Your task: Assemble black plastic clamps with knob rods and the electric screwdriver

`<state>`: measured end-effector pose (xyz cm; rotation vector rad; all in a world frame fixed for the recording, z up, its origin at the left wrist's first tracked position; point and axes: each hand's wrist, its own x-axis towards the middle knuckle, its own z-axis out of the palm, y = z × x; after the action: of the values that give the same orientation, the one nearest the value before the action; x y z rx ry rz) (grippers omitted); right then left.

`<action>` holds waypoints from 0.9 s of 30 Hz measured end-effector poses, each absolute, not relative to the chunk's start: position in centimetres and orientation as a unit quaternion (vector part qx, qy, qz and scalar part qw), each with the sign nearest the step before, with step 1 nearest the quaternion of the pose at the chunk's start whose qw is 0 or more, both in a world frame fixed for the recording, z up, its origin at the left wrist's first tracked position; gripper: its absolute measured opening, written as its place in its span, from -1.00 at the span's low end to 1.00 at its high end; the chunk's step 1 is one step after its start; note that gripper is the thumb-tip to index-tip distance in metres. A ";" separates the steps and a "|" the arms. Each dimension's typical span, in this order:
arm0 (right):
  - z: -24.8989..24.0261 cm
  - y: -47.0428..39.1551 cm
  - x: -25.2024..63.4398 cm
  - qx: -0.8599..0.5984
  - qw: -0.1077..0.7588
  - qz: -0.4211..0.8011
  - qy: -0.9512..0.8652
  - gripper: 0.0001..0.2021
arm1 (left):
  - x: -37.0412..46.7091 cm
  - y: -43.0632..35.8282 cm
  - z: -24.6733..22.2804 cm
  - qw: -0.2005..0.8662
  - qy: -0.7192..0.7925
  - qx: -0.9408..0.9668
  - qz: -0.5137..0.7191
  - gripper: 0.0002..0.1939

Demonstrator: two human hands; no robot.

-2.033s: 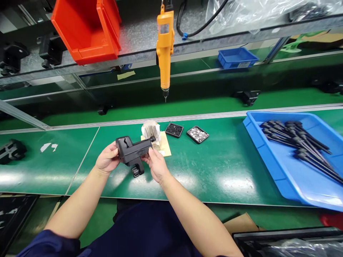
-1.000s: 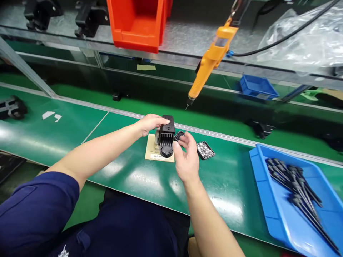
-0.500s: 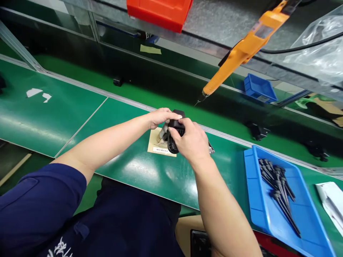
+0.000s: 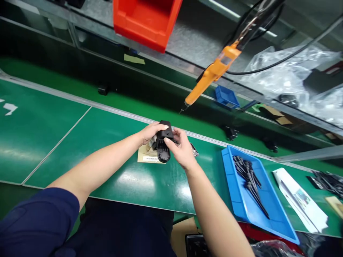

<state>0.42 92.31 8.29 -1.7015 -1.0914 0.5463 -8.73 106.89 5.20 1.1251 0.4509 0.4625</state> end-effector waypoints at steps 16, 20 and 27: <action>3.7 86.1 -2.4 -0.672 0.565 0.342 -0.335 -0.45 | -15.3 103.0 4.5 0.802 0.202 0.540 0.154 -0.52; 1.8 86.4 7.0 -0.849 0.442 0.164 -0.237 -0.73 | -16.0 103.1 4.9 0.814 0.204 0.533 0.111 -0.43; 0.2 87.2 16.5 -0.934 0.060 0.136 -0.325 -0.72 | -16.7 104.4 5.1 0.814 0.198 0.543 0.050 -0.28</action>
<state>16.46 87.19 0.23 -2.8274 -0.9849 0.4110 -16.70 104.40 5.08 1.1586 0.4223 0.1074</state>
